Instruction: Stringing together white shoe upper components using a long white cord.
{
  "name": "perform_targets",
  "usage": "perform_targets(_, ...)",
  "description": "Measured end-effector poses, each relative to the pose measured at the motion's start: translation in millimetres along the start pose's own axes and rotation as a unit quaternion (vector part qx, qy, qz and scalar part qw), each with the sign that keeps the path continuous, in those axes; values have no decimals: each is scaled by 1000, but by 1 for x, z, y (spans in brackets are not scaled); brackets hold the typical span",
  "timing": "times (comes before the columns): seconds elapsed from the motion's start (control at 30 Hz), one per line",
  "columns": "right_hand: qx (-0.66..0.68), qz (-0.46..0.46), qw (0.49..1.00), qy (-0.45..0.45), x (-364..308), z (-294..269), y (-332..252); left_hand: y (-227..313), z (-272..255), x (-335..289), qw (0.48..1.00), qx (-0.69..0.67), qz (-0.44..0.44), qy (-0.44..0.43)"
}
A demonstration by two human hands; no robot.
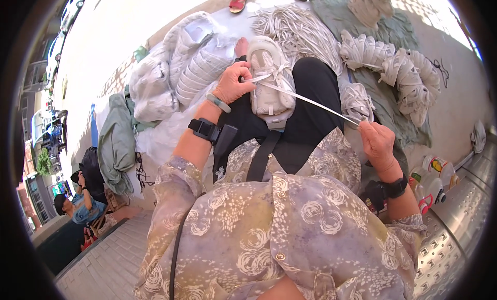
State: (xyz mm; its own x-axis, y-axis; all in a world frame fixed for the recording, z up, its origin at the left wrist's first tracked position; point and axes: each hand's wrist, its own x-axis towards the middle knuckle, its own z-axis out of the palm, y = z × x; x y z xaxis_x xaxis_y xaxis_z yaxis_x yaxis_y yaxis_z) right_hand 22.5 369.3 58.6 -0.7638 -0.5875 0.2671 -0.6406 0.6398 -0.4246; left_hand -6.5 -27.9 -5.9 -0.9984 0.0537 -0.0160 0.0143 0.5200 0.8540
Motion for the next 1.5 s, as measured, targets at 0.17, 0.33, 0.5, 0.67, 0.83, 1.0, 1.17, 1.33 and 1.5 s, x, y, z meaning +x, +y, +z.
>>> perform_targets(0.17,-8,79,996,25,-44,-7,37,-7,15,-5,997,67,6,37)
perform_targets(0.33,-17,133,991,-9,-84,2,60,-1,22,-10,987,147,-17,63)
perform_targets(0.5,10,213,977,-21,-77,12,61,12,18,-15,979,194,-63,19)
perform_targets(0.67,102,152,975,-125,-7,19,40,24,16,-20,968,221,-115,-17)
perform_targets(0.83,131,44,988,-72,82,68,-13,22,20,-19,972,202,-121,12)
perform_targets(1.0,13,12,992,-122,125,122,-60,9,25,-14,987,140,-70,23)
perform_targets(1.17,64,56,987,-136,141,135,-44,-1,28,-6,993,108,-42,30)
perform_targets(1.33,39,68,982,-170,150,141,-36,2,26,3,993,88,-78,-1)
perform_targets(1.5,36,68,989,-126,148,145,-38,25,40,-7,973,181,108,97)
